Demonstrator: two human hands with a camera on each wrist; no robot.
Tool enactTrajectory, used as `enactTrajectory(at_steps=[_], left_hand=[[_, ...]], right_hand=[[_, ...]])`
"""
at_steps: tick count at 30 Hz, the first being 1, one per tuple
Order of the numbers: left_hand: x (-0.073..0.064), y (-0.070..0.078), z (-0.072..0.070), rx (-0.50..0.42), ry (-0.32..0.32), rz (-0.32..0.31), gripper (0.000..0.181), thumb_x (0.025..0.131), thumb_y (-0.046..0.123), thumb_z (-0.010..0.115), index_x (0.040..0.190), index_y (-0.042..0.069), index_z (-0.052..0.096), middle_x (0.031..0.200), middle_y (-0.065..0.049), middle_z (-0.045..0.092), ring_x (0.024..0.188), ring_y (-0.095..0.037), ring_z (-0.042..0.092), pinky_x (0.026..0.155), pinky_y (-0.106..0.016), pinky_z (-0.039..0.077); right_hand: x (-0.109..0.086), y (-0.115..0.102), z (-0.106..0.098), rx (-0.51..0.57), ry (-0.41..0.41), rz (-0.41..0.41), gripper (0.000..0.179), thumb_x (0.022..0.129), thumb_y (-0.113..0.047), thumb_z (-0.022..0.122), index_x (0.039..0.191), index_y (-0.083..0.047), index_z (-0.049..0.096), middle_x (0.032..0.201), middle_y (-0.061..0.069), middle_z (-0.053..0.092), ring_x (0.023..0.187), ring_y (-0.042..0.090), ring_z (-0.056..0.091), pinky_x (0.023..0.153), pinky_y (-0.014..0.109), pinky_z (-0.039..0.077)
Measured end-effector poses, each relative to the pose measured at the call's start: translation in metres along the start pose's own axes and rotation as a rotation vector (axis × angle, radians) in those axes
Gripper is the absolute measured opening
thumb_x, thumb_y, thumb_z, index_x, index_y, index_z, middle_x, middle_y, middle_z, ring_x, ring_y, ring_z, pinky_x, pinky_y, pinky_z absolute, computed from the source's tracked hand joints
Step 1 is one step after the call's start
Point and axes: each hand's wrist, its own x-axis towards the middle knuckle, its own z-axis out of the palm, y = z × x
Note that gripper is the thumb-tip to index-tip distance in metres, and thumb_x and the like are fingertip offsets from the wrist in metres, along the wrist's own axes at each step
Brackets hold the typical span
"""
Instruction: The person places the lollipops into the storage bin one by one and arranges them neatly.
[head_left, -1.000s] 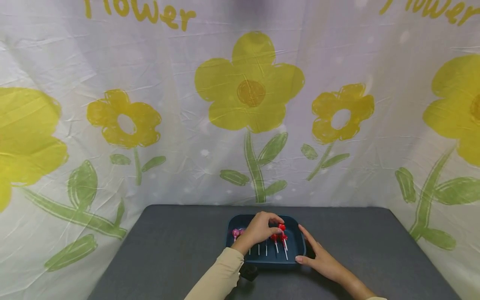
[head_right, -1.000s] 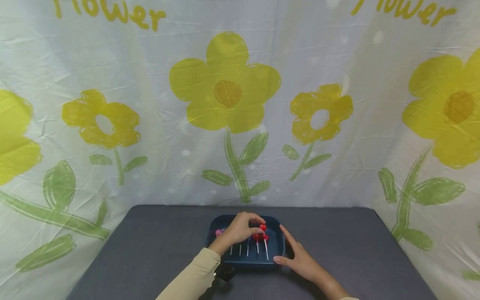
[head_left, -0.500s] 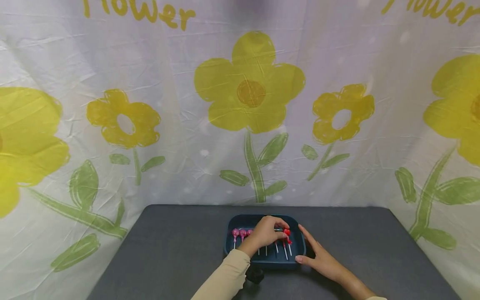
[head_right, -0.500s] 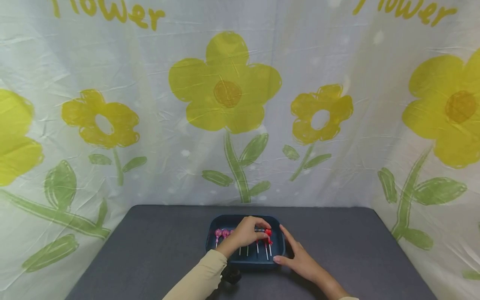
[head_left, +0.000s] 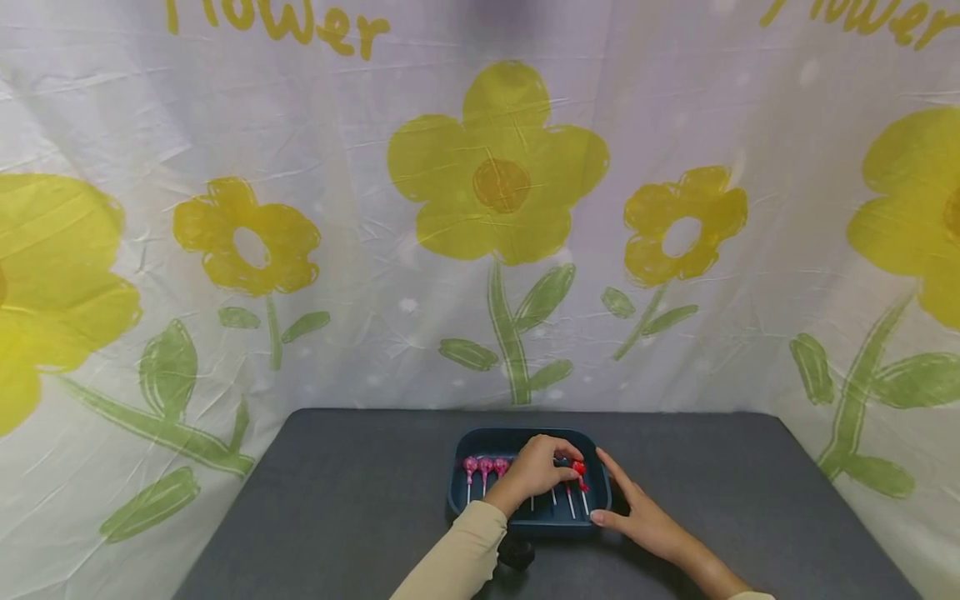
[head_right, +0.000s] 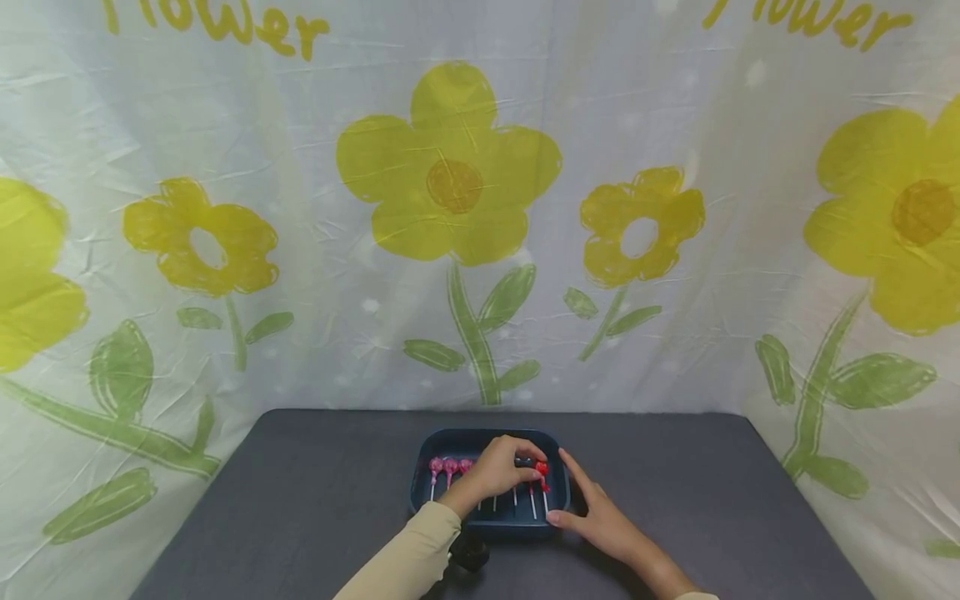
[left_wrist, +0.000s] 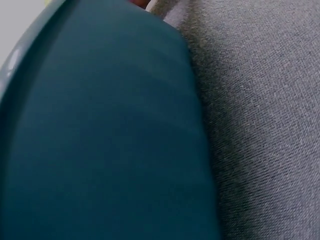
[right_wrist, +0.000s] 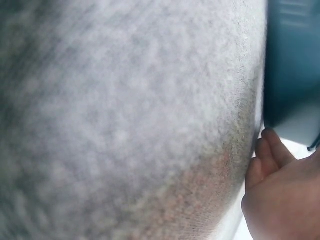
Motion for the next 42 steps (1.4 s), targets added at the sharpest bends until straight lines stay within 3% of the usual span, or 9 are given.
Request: enactTrajectory(at_steps=[16,26,32,42], left_hand=[[0.001,-0.005,0.009,0.016,-0.001,0.019,0.020,0.086,0.018,0.077,0.105,0.018,0.077,0.101,0.003,0.077,0.089,-0.004,0.066,0.083,-0.020,0.053],[0.001,-0.007,0.011,0.008,0.002,0.035,0.016,0.087,0.012,0.075,0.103,0.015,0.077,0.099,0.002,0.077,0.090,-0.005,0.068,0.083,-0.020,0.054],[0.001,-0.007,0.013,0.022,0.007,0.052,0.017,0.087,0.017,0.075,0.104,0.014,0.077,0.099,0.002,0.077,0.089,-0.004,0.068,0.081,-0.019,0.054],[0.000,-0.003,0.017,0.203,0.010,0.003,0.022,0.085,0.033,0.078,0.105,0.025,0.077,0.101,0.012,0.077,0.087,-0.004,0.051,0.082,-0.028,0.041]], right_hand=[[0.000,0.002,0.001,-0.007,-0.001,0.011,0.088,0.095,-0.034,0.065,0.160,-0.030,0.005,0.162,0.024,0.024,0.144,0.048,0.031,0.105,0.075,0.029],[-0.001,0.001,0.000,-0.008,-0.004,0.002,0.088,0.095,-0.033,0.064,0.160,-0.031,0.005,0.166,0.020,0.015,0.147,0.051,0.023,0.105,0.078,0.024],[-0.001,0.001,0.000,-0.003,-0.007,0.004,0.087,0.095,-0.033,0.064,0.160,-0.032,0.005,0.165,0.020,0.015,0.147,0.050,0.024,0.105,0.077,0.025],[-0.001,0.003,-0.001,-0.008,-0.006,-0.009,0.088,0.096,-0.032,0.064,0.160,-0.030,0.005,0.166,0.019,0.014,0.148,0.050,0.023,0.105,0.078,0.024]])
